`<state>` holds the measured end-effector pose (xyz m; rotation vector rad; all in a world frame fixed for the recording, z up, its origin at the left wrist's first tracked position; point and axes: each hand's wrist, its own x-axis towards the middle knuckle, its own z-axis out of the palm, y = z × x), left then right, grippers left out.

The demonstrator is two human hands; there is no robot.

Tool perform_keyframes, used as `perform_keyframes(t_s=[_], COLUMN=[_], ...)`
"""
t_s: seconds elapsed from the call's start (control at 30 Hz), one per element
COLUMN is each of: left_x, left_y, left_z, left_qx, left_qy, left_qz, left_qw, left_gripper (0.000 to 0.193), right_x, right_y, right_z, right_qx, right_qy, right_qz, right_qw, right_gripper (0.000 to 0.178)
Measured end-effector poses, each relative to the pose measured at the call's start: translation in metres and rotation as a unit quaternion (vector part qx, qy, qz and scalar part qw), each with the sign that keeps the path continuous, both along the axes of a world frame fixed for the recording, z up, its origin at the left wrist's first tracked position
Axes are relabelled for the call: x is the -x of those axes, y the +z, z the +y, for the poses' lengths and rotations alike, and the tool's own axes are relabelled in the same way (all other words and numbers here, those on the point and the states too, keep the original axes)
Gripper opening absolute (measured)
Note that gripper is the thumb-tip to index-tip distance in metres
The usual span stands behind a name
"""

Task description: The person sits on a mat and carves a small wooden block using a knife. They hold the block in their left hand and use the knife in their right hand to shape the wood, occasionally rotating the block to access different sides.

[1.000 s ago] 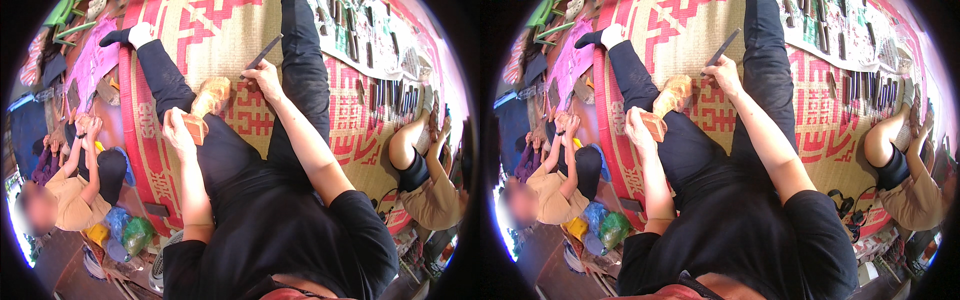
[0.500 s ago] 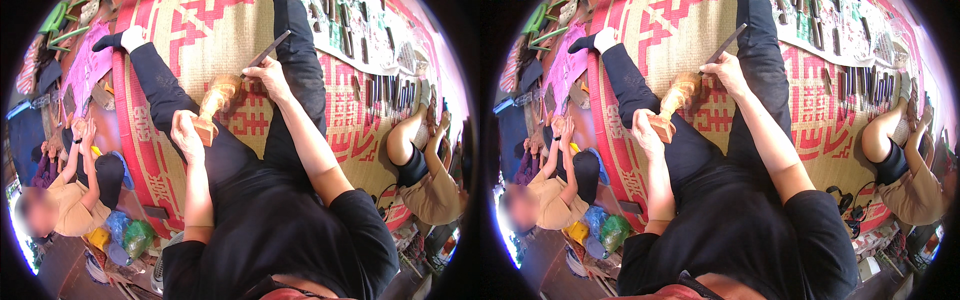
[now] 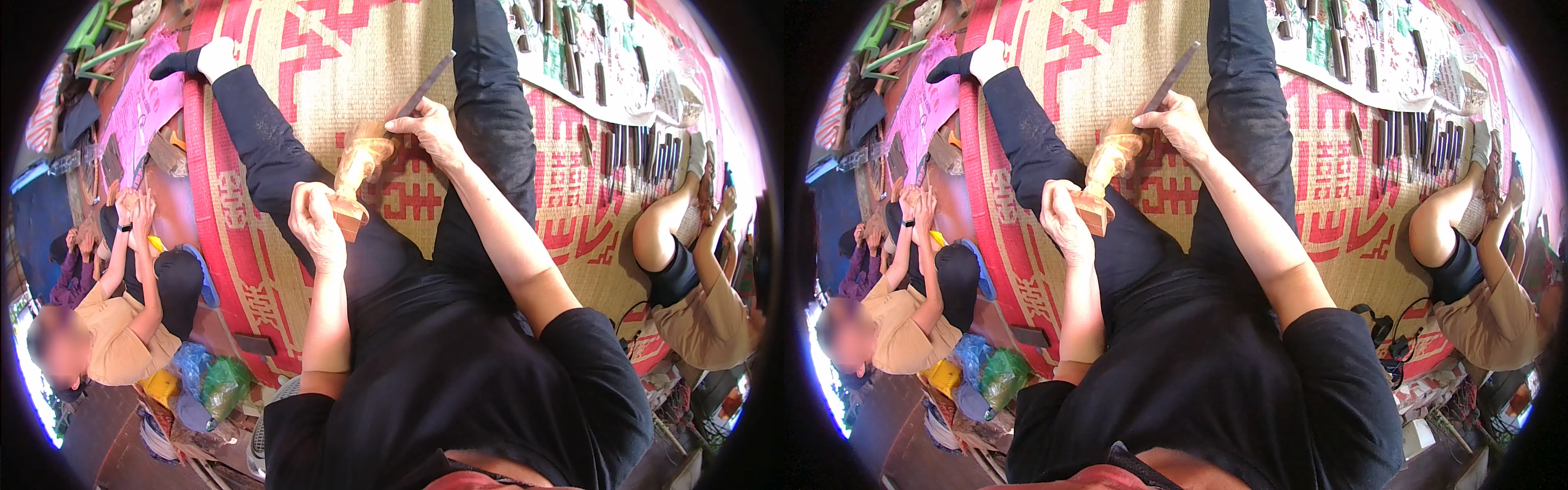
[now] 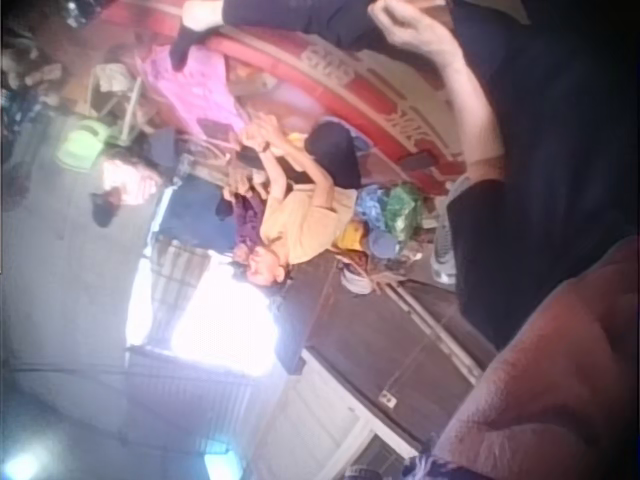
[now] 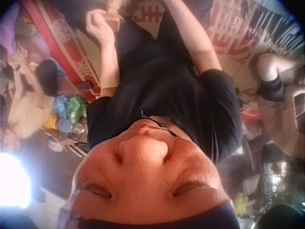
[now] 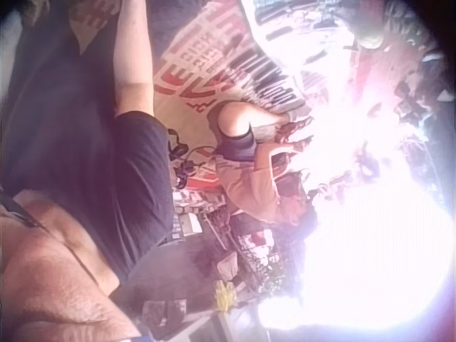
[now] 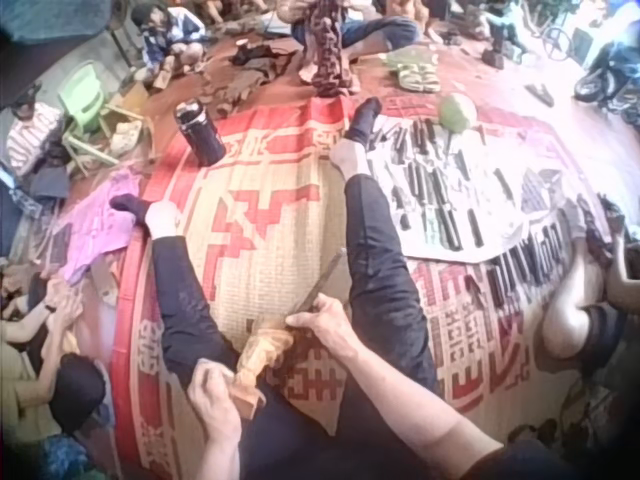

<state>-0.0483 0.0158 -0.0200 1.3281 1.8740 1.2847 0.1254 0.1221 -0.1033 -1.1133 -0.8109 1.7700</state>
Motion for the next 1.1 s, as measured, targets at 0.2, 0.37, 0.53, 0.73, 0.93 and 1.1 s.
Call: perform_keyframes(t_s=[0.2, 0.37, 0.53, 0.73, 0.93, 1.1], left_x=[-0.001, -0.004, -0.004, 0.000, 0.000, -0.003], left_y=[0.000, 0.003, 0.002, -0.001, -0.004, 0.001], left_z=[0.000, 0.000, 0.000, -0.003, -0.003, 0.000], left_qx=[-0.008, -0.015, -0.020, -0.024, -0.037, -0.016], left_qy=[-0.007, -0.019, -0.027, -0.016, -0.026, -0.010], left_qz=[0.011, 0.006, 0.015, 0.017, 0.029, 0.006], left_qw=[1.000, 1.000, 0.999, 0.999, 0.999, 1.000], left_gripper=[0.018, 0.018, 0.017, 0.017, 0.018, 0.019], right_x=[-0.001, 0.000, -0.008, -0.007, -0.001, -0.008], right_y=[0.017, 0.018, -0.002, 0.011, 0.016, -0.001], right_z=[-0.001, 0.001, 0.011, 0.003, 0.002, 0.014], right_qx=[-0.025, -0.044, 0.029, -0.006, -0.056, -0.002], right_qy=[0.023, 0.008, -0.097, 0.013, 0.025, -0.118], right_qz=[-0.032, -0.076, -0.025, -0.012, -0.055, -0.031], right_qw=[0.999, 0.996, 0.995, 1.000, 0.997, 0.992], right_gripper=[0.010, 0.009, 0.007, 0.008, 0.009, 0.006])
